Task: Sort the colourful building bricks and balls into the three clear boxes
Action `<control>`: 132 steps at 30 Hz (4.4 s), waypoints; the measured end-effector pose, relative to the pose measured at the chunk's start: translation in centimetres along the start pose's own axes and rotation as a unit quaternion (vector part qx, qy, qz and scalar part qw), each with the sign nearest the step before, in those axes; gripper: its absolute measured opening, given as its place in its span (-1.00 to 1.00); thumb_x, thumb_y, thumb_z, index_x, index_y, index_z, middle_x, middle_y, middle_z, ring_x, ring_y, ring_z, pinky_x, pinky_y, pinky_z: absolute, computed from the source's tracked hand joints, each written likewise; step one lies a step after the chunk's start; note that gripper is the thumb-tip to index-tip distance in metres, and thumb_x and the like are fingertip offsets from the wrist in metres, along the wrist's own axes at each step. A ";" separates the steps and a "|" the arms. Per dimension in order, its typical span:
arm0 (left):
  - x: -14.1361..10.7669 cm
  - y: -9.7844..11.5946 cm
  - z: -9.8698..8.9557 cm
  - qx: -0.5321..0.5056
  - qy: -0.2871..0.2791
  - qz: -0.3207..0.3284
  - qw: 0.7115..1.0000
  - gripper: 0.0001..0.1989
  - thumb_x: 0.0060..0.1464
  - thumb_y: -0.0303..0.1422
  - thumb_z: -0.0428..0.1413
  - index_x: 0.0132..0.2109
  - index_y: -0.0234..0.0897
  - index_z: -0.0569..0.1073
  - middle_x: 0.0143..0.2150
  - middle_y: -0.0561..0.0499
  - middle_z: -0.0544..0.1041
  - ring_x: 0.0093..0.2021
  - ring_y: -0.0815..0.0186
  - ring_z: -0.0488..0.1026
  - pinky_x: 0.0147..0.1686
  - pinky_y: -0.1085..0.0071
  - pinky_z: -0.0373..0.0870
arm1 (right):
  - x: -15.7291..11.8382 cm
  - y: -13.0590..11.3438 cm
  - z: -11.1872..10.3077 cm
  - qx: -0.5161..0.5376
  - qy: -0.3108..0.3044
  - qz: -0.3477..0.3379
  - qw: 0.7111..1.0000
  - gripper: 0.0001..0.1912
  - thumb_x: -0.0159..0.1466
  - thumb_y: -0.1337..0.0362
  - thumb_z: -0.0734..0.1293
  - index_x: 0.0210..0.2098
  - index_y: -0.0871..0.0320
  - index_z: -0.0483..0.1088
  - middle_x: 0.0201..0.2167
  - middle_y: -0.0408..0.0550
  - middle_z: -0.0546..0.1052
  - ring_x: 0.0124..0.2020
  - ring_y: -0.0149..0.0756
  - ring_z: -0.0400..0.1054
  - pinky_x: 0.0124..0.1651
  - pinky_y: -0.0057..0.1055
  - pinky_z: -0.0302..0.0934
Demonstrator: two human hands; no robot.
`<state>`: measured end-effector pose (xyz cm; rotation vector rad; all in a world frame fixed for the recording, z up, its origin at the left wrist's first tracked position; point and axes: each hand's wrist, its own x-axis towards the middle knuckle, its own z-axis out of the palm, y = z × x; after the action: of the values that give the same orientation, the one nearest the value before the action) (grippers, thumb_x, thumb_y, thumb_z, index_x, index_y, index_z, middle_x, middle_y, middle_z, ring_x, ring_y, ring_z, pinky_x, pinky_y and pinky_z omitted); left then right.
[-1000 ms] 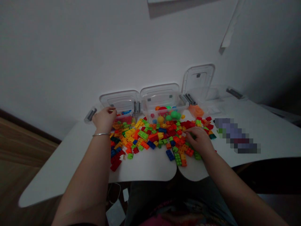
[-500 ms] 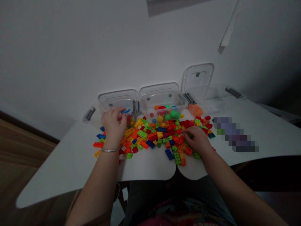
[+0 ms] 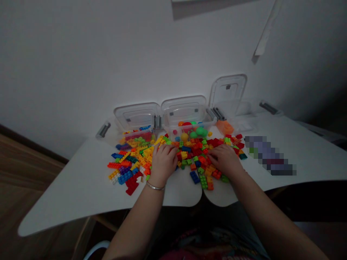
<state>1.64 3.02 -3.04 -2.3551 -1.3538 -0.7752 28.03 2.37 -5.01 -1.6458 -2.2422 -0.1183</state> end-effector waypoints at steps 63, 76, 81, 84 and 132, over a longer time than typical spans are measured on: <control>-0.8 0.4 0.9 -0.105 -0.026 0.006 0.994 -0.72 0.20 -0.43 0.02 0.04 -0.27 0.45 -0.07 -0.13 0.55 -0.05 0.14 0.43 0.03 0.13 0.35 | 0.5 -1.4 -1.0 0.160 0.092 -0.002 0.983 -0.85 0.23 0.25 0.32 -0.23 0.11 0.51 -0.23 0.00 0.57 -0.14 -0.17 0.40 -0.01 -0.22 0.23; 1.1 3.4 -1.2 -0.483 -0.097 -0.162 0.855 -0.83 0.10 -0.32 0.17 -0.16 -0.23 0.55 -0.22 -0.03 0.61 -0.19 0.26 0.53 -0.12 0.32 0.46 | 0.8 -5.6 -2.6 0.226 0.161 -0.120 0.953 -0.89 0.28 0.29 0.31 -0.24 0.12 0.48 -0.25 0.00 0.57 -0.17 -0.23 0.41 -0.05 -0.25 0.26; 0.9 3.9 -0.6 -0.563 -0.100 -0.227 0.788 -0.83 0.03 -0.29 0.21 -0.23 -0.27 0.52 -0.26 -0.03 0.58 -0.24 0.29 0.51 -0.18 0.35 0.47 | 0.7 -5.8 -2.6 0.231 0.146 -0.117 0.955 -0.89 0.27 0.31 0.31 -0.26 0.10 0.49 -0.31 -0.03 0.57 -0.20 -0.22 0.41 -0.08 -0.24 0.26; 0.8 3.9 -0.2 -0.577 -0.107 -0.218 0.780 -0.81 0.00 -0.28 0.22 -0.22 -0.26 0.50 -0.26 -0.02 0.56 -0.24 0.30 0.50 -0.16 0.34 0.46 | 0.7 -5.7 -2.7 0.223 0.154 -0.131 0.954 -0.89 0.26 0.34 0.31 -0.29 0.10 0.50 -0.34 -0.04 0.57 -0.22 -0.24 0.41 -0.11 -0.26 0.27; 9.7 -3.6 0.2 -0.095 0.014 -0.164 0.982 -0.72 0.20 -0.36 -0.02 -0.14 -0.18 0.59 -0.07 -0.06 0.62 0.17 0.05 0.38 0.30 -0.12 -0.01 | -0.4 -1.0 0.6 0.126 0.066 0.033 0.989 -0.85 0.24 0.30 0.31 -0.27 0.11 0.54 -0.28 -0.04 0.60 -0.16 -0.14 0.41 -0.04 -0.21 0.21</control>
<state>2.49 11.69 2.57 -2.2742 -1.7530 -1.0683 27.03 1.83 -5.58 -1.5278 -2.0103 0.0676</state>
